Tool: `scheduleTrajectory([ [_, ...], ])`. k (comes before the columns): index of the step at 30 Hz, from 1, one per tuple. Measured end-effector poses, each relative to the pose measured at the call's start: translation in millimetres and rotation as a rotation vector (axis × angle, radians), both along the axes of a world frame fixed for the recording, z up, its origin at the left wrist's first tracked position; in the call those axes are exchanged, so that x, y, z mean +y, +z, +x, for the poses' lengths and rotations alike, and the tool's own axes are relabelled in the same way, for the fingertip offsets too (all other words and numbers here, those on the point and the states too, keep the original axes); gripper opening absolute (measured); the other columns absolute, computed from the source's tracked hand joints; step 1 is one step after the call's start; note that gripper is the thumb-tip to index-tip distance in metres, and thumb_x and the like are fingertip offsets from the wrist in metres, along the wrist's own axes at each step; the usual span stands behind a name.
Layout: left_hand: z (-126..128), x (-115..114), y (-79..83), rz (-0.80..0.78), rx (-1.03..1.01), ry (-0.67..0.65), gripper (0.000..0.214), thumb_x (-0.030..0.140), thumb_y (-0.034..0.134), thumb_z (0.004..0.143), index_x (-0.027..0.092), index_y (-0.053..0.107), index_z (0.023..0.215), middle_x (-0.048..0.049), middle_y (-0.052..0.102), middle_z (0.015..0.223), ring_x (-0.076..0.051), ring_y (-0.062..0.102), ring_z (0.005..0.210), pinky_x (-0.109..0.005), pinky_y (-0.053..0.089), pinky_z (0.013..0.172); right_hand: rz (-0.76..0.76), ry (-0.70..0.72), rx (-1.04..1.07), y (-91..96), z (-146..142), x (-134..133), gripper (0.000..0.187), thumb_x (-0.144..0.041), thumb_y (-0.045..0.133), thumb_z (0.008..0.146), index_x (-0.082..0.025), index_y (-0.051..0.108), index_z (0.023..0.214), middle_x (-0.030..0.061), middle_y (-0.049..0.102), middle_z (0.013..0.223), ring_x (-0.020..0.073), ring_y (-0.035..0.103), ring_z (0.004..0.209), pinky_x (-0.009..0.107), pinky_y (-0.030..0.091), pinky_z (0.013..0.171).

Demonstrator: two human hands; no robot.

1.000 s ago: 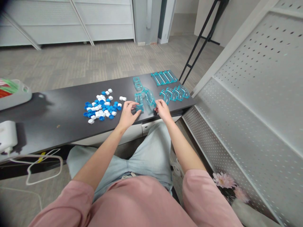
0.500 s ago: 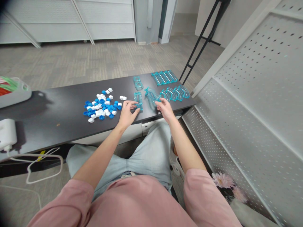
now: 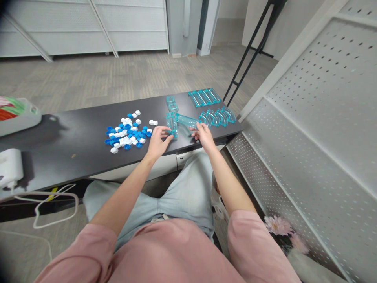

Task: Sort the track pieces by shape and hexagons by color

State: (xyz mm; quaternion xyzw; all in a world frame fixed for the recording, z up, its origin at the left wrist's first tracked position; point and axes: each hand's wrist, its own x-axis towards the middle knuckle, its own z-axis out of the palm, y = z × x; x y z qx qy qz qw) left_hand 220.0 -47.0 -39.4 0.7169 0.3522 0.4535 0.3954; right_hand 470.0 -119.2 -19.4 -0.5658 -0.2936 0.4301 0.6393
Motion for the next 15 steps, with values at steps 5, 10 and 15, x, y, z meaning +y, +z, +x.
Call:
scheduleTrajectory([
  [5,-0.2,-1.3,0.7,0.007,0.006,0.017,0.026,0.013,0.084,0.100,0.025,0.077,0.122,-0.0086,0.070,0.134,-0.021,0.080,0.112,-0.039,0.074,0.101,0.035,0.008,-0.095,-4.4,0.1,0.0,0.084,-0.082,0.109,0.065,-0.032,0.051,0.099,-0.0075,0.072,0.080,0.0181,0.075,0.076,0.026,0.050,0.060],
  [10,-0.2,-0.7,0.2,-0.008,-0.009,0.026,0.026,0.015,0.083,0.100,0.024,0.075,0.124,-0.0097,0.072,0.133,-0.023,0.079,0.117,-0.037,0.075,0.096,0.111,0.041,-0.134,-6.0,-2.1,-2.1,0.082,-0.062,0.117,0.058,-0.033,0.052,0.097,-0.0082,0.069,0.080,0.0215,0.077,0.084,0.029,0.055,0.070],
  [15,-1.5,-2.0,2.7,0.033,0.025,0.047,0.026,0.016,0.082,0.100,0.026,0.075,0.123,-0.0090,0.074,0.132,-0.025,0.077,0.123,-0.040,0.074,0.100,0.123,0.040,-0.085,-0.3,-7.3,-5.7,0.082,-0.048,0.118,0.060,-0.032,0.048,0.098,-0.0026,0.085,0.121,0.0160,0.067,0.080,0.038,0.068,0.091],
])
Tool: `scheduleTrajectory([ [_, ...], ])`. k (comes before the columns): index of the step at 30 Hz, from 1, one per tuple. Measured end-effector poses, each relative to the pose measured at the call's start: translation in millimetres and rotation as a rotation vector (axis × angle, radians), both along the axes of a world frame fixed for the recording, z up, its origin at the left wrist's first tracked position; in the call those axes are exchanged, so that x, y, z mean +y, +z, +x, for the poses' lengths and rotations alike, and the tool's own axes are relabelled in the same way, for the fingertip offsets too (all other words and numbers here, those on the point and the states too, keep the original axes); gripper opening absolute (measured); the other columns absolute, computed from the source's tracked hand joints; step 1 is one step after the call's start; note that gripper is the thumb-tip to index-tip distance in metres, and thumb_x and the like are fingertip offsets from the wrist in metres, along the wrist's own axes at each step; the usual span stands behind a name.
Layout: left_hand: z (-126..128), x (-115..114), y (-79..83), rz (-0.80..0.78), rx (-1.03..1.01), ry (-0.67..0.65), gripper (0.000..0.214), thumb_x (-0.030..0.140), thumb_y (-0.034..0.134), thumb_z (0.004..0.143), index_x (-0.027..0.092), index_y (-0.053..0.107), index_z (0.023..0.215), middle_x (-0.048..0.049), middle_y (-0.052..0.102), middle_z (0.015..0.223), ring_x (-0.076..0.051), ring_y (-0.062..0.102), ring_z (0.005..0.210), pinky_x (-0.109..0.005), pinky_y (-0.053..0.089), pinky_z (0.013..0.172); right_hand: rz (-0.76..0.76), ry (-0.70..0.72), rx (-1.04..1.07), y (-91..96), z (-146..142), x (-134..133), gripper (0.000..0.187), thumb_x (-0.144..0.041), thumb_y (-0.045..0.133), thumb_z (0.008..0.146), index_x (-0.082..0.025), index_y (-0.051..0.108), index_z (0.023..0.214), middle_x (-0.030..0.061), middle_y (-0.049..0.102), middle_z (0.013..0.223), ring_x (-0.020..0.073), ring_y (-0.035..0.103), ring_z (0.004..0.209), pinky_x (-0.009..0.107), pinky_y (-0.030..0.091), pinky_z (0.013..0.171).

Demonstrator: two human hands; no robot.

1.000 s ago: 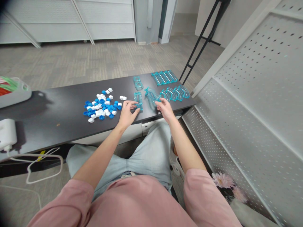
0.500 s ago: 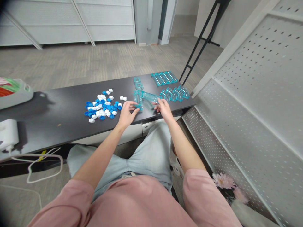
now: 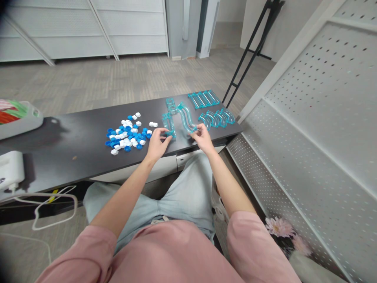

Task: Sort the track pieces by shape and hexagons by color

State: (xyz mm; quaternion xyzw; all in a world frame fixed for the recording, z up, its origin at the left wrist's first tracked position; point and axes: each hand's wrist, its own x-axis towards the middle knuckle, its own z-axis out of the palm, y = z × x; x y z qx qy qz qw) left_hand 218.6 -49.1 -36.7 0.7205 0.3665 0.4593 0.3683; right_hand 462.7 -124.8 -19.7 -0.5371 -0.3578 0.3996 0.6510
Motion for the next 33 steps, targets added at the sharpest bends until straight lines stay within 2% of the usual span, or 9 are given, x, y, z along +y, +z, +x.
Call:
scheduleTrajectory([
  [3,0.0,-1.7,1.8,0.008,-0.002,0.019,0.026,0.016,0.083,0.100,0.026,0.075,0.122,-0.0089,0.073,0.132,-0.026,0.076,0.127,-0.042,0.073,0.106,0.008,-0.013,0.007,1.9,-2.5,-1.1,0.082,-0.042,0.119,0.059,-0.032,0.048,0.099,-0.0023,0.086,0.125,0.0154,0.062,0.079,0.043,0.069,0.102],
  [10,0.6,-1.5,1.2,-0.003,-0.059,0.022,0.023,0.015,0.082,0.099,0.025,0.073,0.118,-0.0087,0.069,0.132,-0.024,0.076,0.126,-0.041,0.073,0.109,0.035,0.002,-0.027,-2.8,-1.2,0.9,0.078,-0.048,0.119,0.057,-0.032,0.054,0.098,-0.0043,0.085,0.111,0.0162,0.066,0.081,0.041,0.068,0.101],
  [16,-0.5,-1.6,2.1,-0.007,-0.050,0.019,0.019,0.016,0.081,0.102,0.026,0.075,0.118,-0.0085,0.068,0.132,-0.023,0.077,0.121,-0.038,0.074,0.103,0.014,0.007,-0.048,-4.6,0.3,0.0,0.073,-0.046,0.116,0.060,-0.032,0.056,0.099,-0.0017,0.086,0.119,0.0168,0.066,0.082,0.037,0.065,0.090],
  [22,-1.0,-4.0,4.7,0.009,-0.018,0.030,0.022,0.018,0.081,0.104,0.028,0.081,0.124,-0.0096,0.068,0.133,-0.023,0.077,0.115,-0.035,0.074,0.096,0.002,0.010,-0.050,-4.5,0.7,0.1,0.074,-0.048,0.118,0.058,-0.032,0.057,0.097,-0.0009,0.086,0.120,0.0175,0.065,0.083,0.036,0.064,0.086],
  [26,-1.0,-4.2,4.5,-0.018,-0.037,0.007,0.021,0.021,0.083,0.104,0.027,0.081,0.123,-0.0098,0.067,0.134,-0.022,0.077,0.112,-0.034,0.075,0.093,0.003,0.010,-0.054,-4.2,0.0,-0.5,0.076,-0.053,0.118,0.056,-0.032,0.058,0.097,-0.0003,0.086,0.121,0.0186,0.068,0.085,0.038,0.066,0.090],
  [33,0.5,-4.0,1.2,-0.045,-0.122,-0.044,0.018,0.024,0.085,0.103,0.025,0.076,0.117,-0.0098,0.062,0.142,-0.022,0.078,0.126,-0.035,0.072,0.102,0.033,0.000,-0.017,0.1,-2.2,-1.3,0.081,-0.055,0.120,0.054,-0.032,0.054,0.095,-0.0028,0.086,0.111,0.0170,0.065,0.081,0.042,0.069,0.100],
])
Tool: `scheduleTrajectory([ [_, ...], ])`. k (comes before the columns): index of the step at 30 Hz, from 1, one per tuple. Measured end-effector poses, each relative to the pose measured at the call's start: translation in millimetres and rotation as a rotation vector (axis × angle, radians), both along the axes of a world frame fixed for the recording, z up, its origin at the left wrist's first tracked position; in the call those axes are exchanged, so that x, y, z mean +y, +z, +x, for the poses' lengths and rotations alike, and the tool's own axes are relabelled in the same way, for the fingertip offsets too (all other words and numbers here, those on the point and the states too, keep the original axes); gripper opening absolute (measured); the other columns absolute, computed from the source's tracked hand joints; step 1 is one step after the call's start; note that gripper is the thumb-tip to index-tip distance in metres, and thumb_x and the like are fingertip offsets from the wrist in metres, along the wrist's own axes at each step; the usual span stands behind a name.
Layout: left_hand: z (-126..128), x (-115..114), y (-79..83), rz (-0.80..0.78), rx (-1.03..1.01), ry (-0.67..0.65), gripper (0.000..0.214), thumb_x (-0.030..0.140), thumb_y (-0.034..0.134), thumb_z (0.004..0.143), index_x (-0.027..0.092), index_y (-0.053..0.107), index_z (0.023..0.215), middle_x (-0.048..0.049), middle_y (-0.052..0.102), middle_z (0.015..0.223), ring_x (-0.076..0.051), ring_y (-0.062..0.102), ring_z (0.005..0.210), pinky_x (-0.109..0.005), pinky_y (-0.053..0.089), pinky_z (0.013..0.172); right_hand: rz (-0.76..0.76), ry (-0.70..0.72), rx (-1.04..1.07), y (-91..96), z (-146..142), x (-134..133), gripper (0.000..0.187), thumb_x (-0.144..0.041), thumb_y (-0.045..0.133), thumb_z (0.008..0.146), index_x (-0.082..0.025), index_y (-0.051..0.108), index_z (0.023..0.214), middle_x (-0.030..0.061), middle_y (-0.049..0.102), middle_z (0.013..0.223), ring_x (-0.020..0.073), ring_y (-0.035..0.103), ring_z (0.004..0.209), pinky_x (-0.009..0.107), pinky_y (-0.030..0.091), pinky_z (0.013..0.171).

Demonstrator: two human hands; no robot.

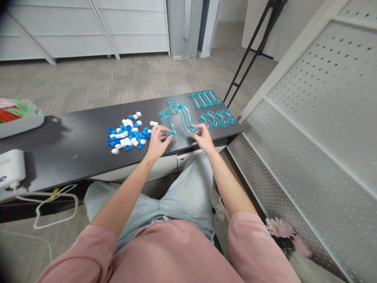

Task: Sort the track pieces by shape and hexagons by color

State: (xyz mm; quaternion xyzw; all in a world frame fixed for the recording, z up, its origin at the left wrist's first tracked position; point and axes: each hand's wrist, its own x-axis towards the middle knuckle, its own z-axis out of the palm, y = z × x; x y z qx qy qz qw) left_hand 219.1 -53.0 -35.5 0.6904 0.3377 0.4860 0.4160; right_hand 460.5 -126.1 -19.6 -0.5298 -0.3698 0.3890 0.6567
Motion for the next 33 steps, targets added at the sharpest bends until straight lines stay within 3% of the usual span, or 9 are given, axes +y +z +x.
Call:
scheduleTrajectory([
  [4,-2,2,-2.2,-0.041,-0.020,0.008,0.038,0.035,0.099,0.095,0.025,0.068,0.114,-0.0116,0.061,0.152,-0.023,0.078,0.129,-0.035,0.070,0.104,0.011,-0.003,0.021,4.4,0,-1,0.082,-0.052,0.119,0.056,-0.032,0.050,0.095,-0.0010,0.084,0.112,0.0212,0.072,0.092,0.046,0.070,0.101],
  [7,-1,4,-3.9,-0.079,-0.020,0.010,0.058,0.048,0.107,0.088,0.027,0.059,0.112,-0.0084,0.069,0.140,-0.023,0.080,0.124,-0.033,0.070,0.099,0.032,-0.015,0.060,5.7,1,-1,0.083,-0.053,0.119,0.056,-0.032,0.048,0.095,0.0013,0.083,0.113,0.0264,0.078,0.111,0.043,0.069,0.095],
  [10,0,7,-5.2,-0.192,-0.114,-0.023,0.063,0.065,0.100,0.093,0.029,0.051,0.111,-0.0024,0.072,0.115,-0.023,0.086,0.104,-0.033,0.072,0.085,0.007,-0.041,0.089,4.8,4,-2,0.076,-0.054,0.116,0.058,-0.032,0.054,0.097,0.0013,0.083,0.111,0.0262,0.080,0.108,0.037,0.066,0.083],
  [14,0,12,-4.3,-0.330,-0.252,-0.079,0.064,0.081,0.082,0.102,0.029,0.047,0.112,0.0001,0.070,0.105,-0.027,0.093,0.097,-0.037,0.075,0.081,0.013,-0.064,0.107,2.9,8,-2,0.067,-0.054,0.114,0.060,-0.032,0.064,0.100,-0.0008,0.080,0.100,0.0228,0.078,0.094,0.033,0.063,0.075],
  [20,-7,19,-1.0,-0.387,-0.292,-0.075,0.053,0.078,0.073,0.108,0.029,0.053,0.116,-0.0027,0.080,0.110,-0.027,0.093,0.095,-0.038,0.075,0.083,0.028,-0.061,0.111,3.5,8,-4,0.063,-0.052,0.113,0.062,-0.032,0.067,0.100,-0.0001,0.080,0.102,0.0241,0.078,0.100,0.035,0.066,0.080],
  [25,-9,24,-4.3,-0.333,-0.242,-0.077,0.060,0.088,0.066,0.107,0.030,0.058,0.118,-0.0048,0.082,0.112,-0.026,0.092,0.097,-0.040,0.074,0.089,0.039,-0.042,0.120,5.4,8,-6,0.060,-0.052,0.112,0.065,-0.033,0.069,0.103,0.0013,0.084,0.109,0.0258,0.080,0.107,0.036,0.067,0.083],
  [29,-7,26,-9.0,-0.314,-0.252,-0.038,0.067,0.092,0.076,0.099,0.029,0.068,0.120,-0.0050,0.082,0.112,-0.026,0.090,0.101,-0.039,0.073,0.090,0.081,-0.019,0.158,3.7,8,-5,0.060,-0.052,0.114,0.064,-0.035,0.072,0.104,-0.0001,0.087,0.110,0.0257,0.082,0.113,0.035,0.068,0.085],
  [33,-4,26,-12.2,-0.337,-0.329,-0.002,0.070,0.086,0.097,0.084,0.026,0.078,0.116,-0.0054,0.086,0.111,-0.027,0.088,0.102,-0.039,0.071,0.095,0.099,-0.026,0.224,-1.3,14,-3,0.059,-0.053,0.114,0.067,-0.034,0.067,0.098,-0.0034,0.086,0.103,0.0217,0.080,0.100,0.033,0.067,0.084],
])
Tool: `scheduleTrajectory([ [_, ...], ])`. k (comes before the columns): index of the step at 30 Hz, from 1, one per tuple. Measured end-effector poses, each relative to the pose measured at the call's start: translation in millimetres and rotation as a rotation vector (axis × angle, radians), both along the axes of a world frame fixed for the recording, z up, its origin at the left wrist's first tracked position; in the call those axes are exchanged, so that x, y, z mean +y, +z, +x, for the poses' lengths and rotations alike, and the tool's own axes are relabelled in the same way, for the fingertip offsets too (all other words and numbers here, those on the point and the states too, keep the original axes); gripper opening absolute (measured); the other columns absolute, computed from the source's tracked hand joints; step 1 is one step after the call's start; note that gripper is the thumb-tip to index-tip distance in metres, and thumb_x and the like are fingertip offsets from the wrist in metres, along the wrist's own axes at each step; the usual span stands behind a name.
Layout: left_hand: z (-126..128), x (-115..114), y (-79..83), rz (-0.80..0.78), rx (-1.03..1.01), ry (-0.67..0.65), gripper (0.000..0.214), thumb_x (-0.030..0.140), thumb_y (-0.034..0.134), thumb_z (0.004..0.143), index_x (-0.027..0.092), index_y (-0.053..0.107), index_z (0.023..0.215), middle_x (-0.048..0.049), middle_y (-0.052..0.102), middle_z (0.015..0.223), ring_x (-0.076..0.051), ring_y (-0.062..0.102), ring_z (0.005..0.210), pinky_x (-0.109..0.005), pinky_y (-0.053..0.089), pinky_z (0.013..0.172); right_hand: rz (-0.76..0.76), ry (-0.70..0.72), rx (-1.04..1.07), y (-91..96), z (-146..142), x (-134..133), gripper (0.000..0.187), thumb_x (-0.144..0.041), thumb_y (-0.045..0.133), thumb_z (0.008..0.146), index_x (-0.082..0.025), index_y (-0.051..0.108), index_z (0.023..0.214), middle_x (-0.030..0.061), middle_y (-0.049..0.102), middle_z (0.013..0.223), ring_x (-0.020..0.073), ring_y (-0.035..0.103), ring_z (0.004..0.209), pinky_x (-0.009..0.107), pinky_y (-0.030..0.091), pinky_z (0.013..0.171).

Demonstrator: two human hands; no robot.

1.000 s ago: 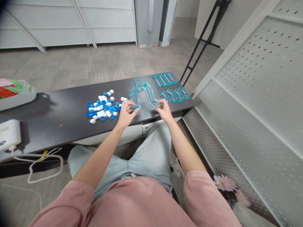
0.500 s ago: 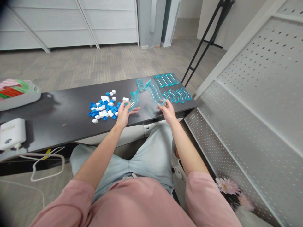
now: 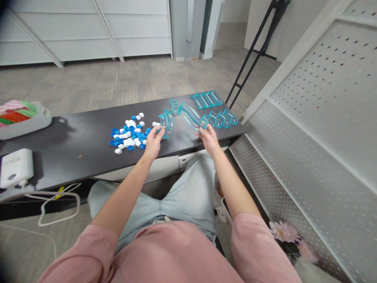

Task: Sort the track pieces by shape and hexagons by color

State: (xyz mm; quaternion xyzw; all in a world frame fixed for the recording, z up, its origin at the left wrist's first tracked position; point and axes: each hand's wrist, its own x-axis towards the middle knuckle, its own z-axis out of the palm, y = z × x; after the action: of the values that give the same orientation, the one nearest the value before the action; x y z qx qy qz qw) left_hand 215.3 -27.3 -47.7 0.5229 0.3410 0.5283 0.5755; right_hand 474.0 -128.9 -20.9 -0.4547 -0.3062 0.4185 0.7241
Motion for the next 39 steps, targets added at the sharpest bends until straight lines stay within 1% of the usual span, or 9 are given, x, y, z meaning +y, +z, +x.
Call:
scheduleTrajectory([
  [5,0,0,-2.1,0.081,0.044,0.005,0.065,0.081,0.097,0.088,0.023,0.083,0.113,-0.0088,0.086,0.114,-0.022,0.083,0.097,-0.035,0.069,0.092,-0.025,-0.011,0.067,-6.8,11,0,0.062,-0.061,0.109,0.074,-0.033,0.058,0.094,-0.0020,0.085,0.105,0.0202,0.074,0.086,0.038,0.068,0.085],
  [9,-2,0,-1.4,0.143,0.082,0.016,0.062,0.079,0.098,0.088,0.021,0.086,0.109,-0.0108,0.081,0.121,-0.022,0.080,0.101,-0.033,0.067,0.090,0.018,-0.019,-0.033,-12.1,10,2,0.067,-0.054,0.112,0.069,-0.034,0.056,0.098,-0.0045,0.085,0.111,0.0224,0.080,0.106,0.037,0.067,0.091],
  [12,-2,-1,-0.6,0.165,0.105,0.019,0.055,0.073,0.099,0.091,0.022,0.088,0.108,-0.0107,0.078,0.121,-0.024,0.080,0.108,-0.034,0.068,0.093,0.006,0.005,-0.189,-14.5,4,4,0.077,-0.060,0.113,0.065,-0.033,0.048,0.096,0.0009,0.086,0.119,0.0294,0.081,0.121,0.043,0.067,0.096],
  [18,1,-3,-3.1,0.242,0.184,0.062,0.049,0.070,0.094,0.099,0.023,0.090,0.109,-0.0106,0.077,0.121,-0.024,0.080,0.108,-0.037,0.070,0.093,-0.031,0.053,-0.414,-16.5,2,8,0.081,-0.073,0.108,0.067,-0.033,0.044,0.095,0.0079,0.084,0.130,0.0353,0.081,0.124,0.048,0.065,0.099],
  [22,1,-5,-3.7,0.255,0.235,0.070,0.043,0.065,0.088,0.104,0.023,0.092,0.114,-0.0117,0.077,0.123,-0.025,0.081,0.109,-0.040,0.071,0.097,-0.081,0.035,-0.465,-18.9,3,10,0.075,-0.070,0.103,0.070,-0.033,0.044,0.097,0.0052,0.082,0.118,0.0295,0.077,0.105,0.046,0.064,0.095],
  [26,-1,-10,0.7,0.314,0.376,0.091,0.029,0.051,0.083,0.110,0.024,0.093,0.116,-0.0120,0.080,0.124,-0.028,0.082,0.119,-0.045,0.069,0.112,-0.123,-0.010,-0.561,-19.6,0,9,0.057,-0.064,0.093,0.077,-0.032,0.051,0.100,0.0025,0.077,0.101,0.0271,0.073,0.093,0.045,0.063,0.091],
  [31,3,-14,10.0,0.347,0.579,0.103,0.020,0.041,0.081,0.112,0.025,0.093,0.112,-0.0113,0.081,0.121,-0.029,0.081,0.121,-0.046,0.065,0.118,-0.185,-0.096,-0.839,-21.0,-5,5,0.037,-0.056,0.083,0.090,-0.032,0.059,0.101,0.0104,0.084,0.123,0.0338,0.077,0.112,0.055,0.064,0.109],
  [35,10,-16,17.6,0.325,0.734,0.092,0.018,0.038,0.080,0.112,0.025,0.092,0.112,-0.0119,0.079,0.122,-0.031,0.080,0.122,-0.048,0.064,0.117,-0.223,-0.228,-1.049,-27.3,-6,6,0.031,-0.048,0.084,0.091,-0.031,0.058,0.095,0.0194,0.078,0.142,0.0427,0.073,0.135,0.066,0.059,0.122],
  [39,15,-23,23.8,0.322,0.849,0.079,0.029,0.040,0.084,0.109,0.025,0.086,0.134,-0.0123,0.079,0.133,-0.031,0.082,0.117,-0.051,0.062,0.118,-0.292,-0.202,-1.136,-27.8,-10,2,0.037,-0.044,0.084,0.095,-0.025,0.072,0.124,0.0212,0.072,0.145,0.0372,0.077,0.112,0.064,0.062,0.118],
])
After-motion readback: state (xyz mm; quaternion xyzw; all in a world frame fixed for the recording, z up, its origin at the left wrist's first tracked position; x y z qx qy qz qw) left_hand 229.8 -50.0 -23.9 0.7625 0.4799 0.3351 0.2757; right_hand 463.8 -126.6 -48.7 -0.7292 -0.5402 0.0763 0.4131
